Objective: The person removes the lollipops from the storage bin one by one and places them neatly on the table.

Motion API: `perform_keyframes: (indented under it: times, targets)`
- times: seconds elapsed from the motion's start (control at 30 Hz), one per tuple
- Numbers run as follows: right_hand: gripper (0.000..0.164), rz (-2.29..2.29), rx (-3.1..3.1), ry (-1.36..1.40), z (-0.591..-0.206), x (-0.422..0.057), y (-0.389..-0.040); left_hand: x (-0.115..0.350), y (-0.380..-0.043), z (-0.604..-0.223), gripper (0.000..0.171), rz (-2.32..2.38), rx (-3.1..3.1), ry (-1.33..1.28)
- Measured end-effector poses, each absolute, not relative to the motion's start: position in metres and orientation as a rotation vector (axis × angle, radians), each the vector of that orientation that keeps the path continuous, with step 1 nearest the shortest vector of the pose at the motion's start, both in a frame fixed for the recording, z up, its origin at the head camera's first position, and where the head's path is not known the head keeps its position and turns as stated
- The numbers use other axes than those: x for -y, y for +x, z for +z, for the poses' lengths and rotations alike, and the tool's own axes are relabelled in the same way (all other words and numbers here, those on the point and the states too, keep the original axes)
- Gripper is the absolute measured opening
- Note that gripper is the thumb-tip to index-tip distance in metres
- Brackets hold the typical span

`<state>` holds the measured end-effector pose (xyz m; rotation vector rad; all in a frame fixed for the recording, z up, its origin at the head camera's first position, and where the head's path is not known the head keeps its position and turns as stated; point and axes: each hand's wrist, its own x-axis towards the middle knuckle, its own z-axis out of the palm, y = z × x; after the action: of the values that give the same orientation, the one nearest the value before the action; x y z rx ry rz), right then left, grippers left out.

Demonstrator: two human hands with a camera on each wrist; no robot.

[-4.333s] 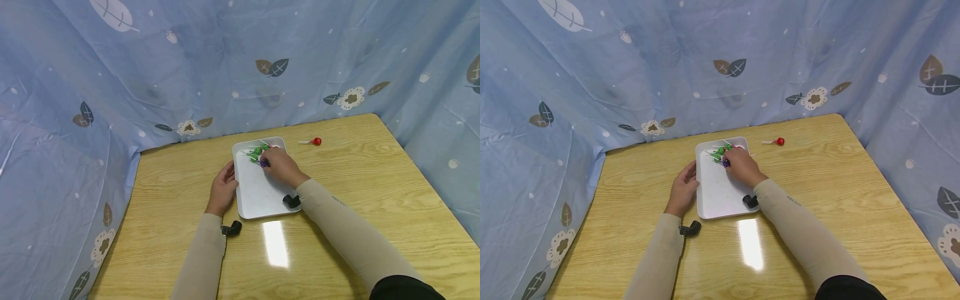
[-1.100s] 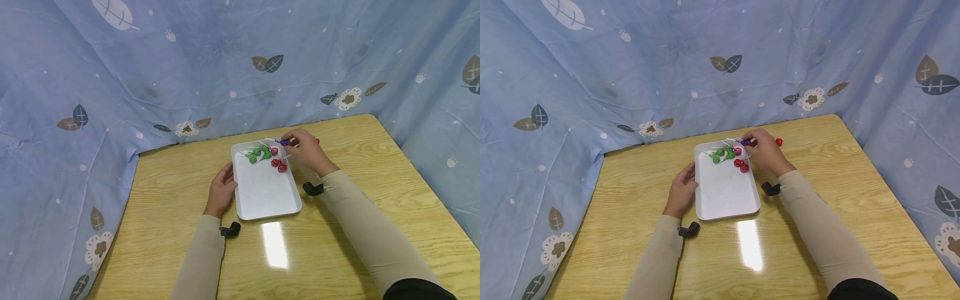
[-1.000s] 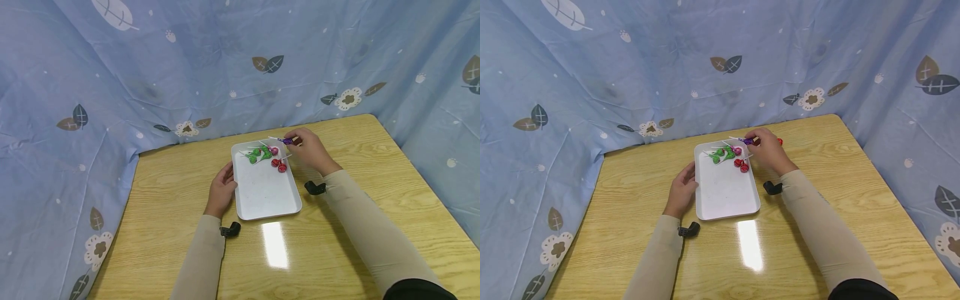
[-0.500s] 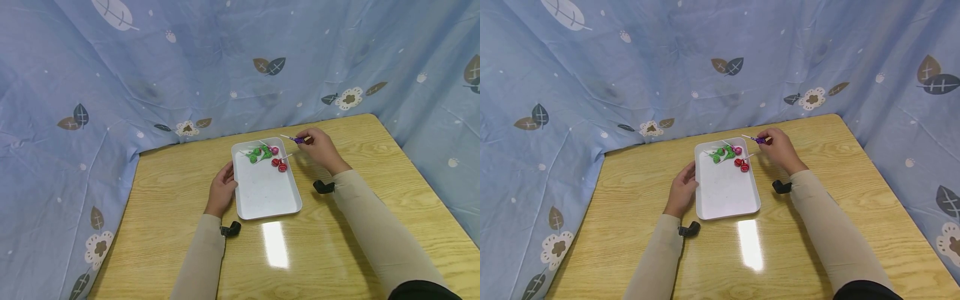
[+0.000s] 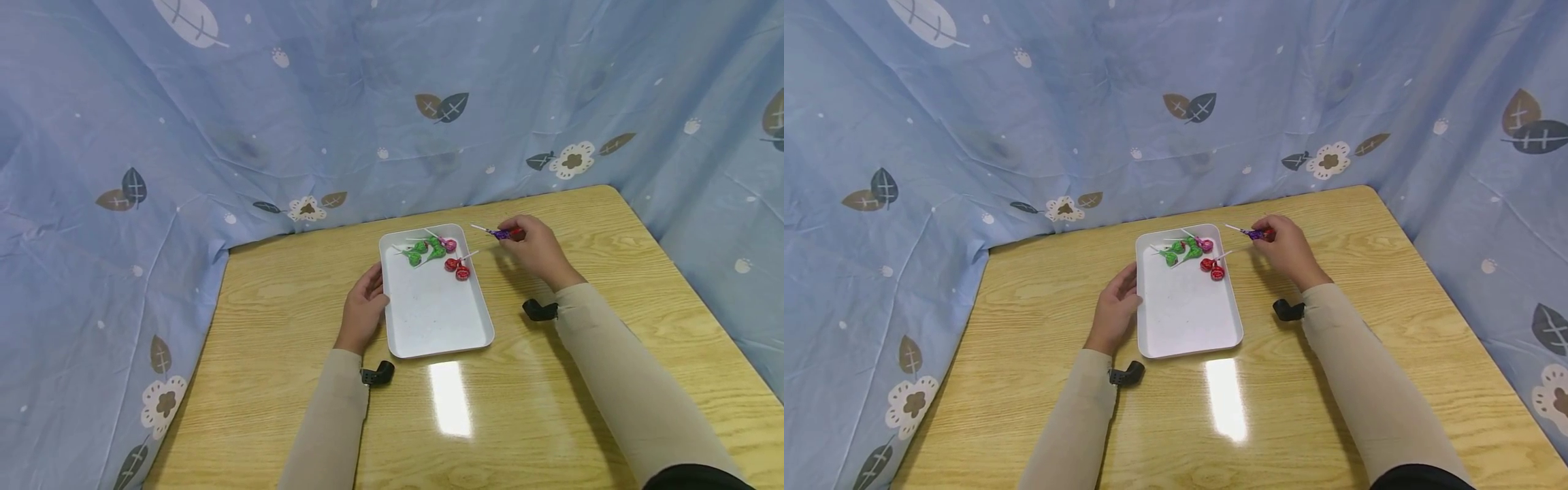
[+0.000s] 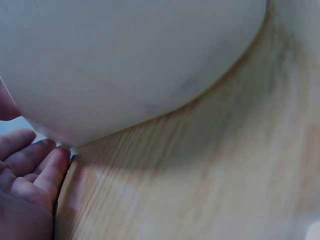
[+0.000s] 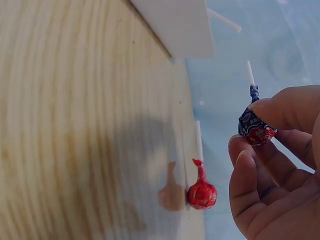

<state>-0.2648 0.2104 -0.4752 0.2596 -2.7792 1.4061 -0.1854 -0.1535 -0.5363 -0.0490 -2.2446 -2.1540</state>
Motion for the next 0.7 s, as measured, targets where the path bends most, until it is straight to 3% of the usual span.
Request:
perform_keyframes:
  times: [0.7]
  targets:
    - [0.027, 1.321, 2.814, 0.208, -0.493, -0.231, -0.262, 0.153, -0.187, -0.538, 0.072, -2.168, 2.238, -0.051]
